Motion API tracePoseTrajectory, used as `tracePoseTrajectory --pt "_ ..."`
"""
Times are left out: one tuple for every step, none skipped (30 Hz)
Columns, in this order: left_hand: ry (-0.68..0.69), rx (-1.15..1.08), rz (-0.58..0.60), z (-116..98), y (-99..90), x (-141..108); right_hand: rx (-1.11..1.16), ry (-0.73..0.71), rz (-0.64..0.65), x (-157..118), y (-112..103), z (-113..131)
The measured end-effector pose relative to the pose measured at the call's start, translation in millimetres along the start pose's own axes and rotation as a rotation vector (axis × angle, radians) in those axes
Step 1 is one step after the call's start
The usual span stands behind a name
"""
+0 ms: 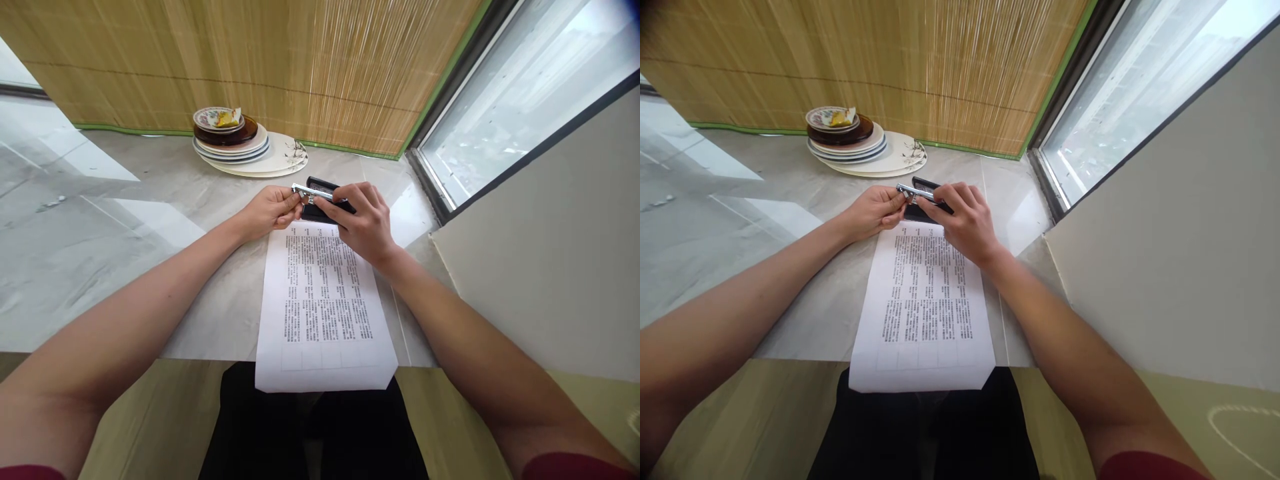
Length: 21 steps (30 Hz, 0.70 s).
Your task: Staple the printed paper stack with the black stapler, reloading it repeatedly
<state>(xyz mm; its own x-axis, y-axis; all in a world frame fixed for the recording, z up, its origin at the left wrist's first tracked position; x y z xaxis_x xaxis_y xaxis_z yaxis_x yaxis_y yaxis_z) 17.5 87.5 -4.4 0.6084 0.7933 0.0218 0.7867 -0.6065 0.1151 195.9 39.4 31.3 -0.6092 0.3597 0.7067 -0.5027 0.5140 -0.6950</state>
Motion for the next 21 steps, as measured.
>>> tracePoseTrajectory --pt "0.001 -0.002 -0.002 0.1 -0.2 0.1 -0.004 0.000 0.003 0.0 0.2 -0.1" --pt "0.001 -0.002 -0.004 0.2 -0.4 0.3 -0.007 0.001 0.007 0.0 0.4 -0.2" --pt "-0.001 -0.002 -0.006 0.3 -0.4 0.4 -0.009 0.000 0.010 0.1 0.5 -0.3" --pt "-0.004 -0.001 -0.008 0.4 -0.5 0.5 -0.011 0.000 0.014 0.2 0.5 -0.4" --pt "-0.007 0.000 -0.011 0.4 -0.6 0.5 -0.014 -0.001 0.017 0.3 0.5 -0.6" --pt "-0.008 -0.001 -0.016 0.2 -0.8 0.5 -0.016 0.000 0.018 0.5 0.3 -0.8" --pt "-0.010 -0.003 -0.021 0.1 -1.0 0.4 -0.018 0.001 0.018 0.6 -0.1 -1.1" --pt "-0.012 -0.003 -0.023 0.0 -1.0 0.3 -0.016 0.004 0.017 0.7 -0.5 -1.6" --pt "-0.015 -0.003 -0.023 0.0 -1.0 0.2 -0.010 0.009 0.016 0.7 -0.8 -2.2" --pt "-0.018 -0.003 -0.022 0.0 -0.9 0.1 0.002 0.016 0.016 0.7 -1.1 -3.0" --pt "-0.020 -0.004 -0.020 0.1 -0.8 0.1 0.019 0.027 0.017 0.6 -1.3 -4.0" --pt "-0.020 -0.008 -0.021 0.2 -0.9 0.1 0.040 0.042 0.017 0.5 -1.4 -5.2" --pt "-0.020 -0.017 -0.028 0.1 -1.5 0.2 0.063 0.060 0.015 0.3 -1.5 -6.5" --pt "-0.019 -0.030 -0.041 -0.1 -2.5 0.2 0.086 0.082 0.007 0.0 -1.8 -8.0" --pt "-0.020 -0.046 -0.059 -0.3 -3.7 0.1 0.109 0.107 -0.008 -0.3 -2.4 -9.7" --pt "-0.023 -0.061 -0.079 -0.7 -4.9 -0.2 0.131 0.135 -0.030 -0.7 -3.1 -11.6" --pt "-0.026 -0.076 -0.099 -1.2 -6.1 -0.6 0.153 0.168 -0.058 -1.2 -3.9 -13.9" --pt "-0.031 -0.087 -0.116 -1.9 -7.0 -1.1 0.175 0.206 -0.094 -2.0 -5.0 -16.6" --pt "-0.037 -0.095 -0.132 -2.8 -7.7 -1.8 0.198 0.249 -0.138 -3.2 -6.5 -19.9" --pt "-0.040 -0.102 -0.149 -3.9 -8.5 -2.5 0.225 0.294 -0.184 -4.8 -7.9 -23.5" --pt "-0.042 -0.109 -0.167 -5.1 -9.3 -3.2 0.260 0.338 -0.227 -6.6 -9.2 -27.1"
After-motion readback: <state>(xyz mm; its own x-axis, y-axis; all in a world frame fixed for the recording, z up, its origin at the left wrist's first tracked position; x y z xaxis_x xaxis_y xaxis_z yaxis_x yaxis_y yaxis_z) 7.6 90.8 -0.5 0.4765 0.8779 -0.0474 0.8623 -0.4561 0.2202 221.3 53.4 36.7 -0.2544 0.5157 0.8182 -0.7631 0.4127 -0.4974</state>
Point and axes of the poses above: each hand's wrist, its own x-axis towards the middle knuckle, its own y-axis out of the palm, z = x × y, the point moved 7 cm from there along x, towards the middle knuckle, and after that the axes turned 7 degrees about -y, right-handed, at the moved point
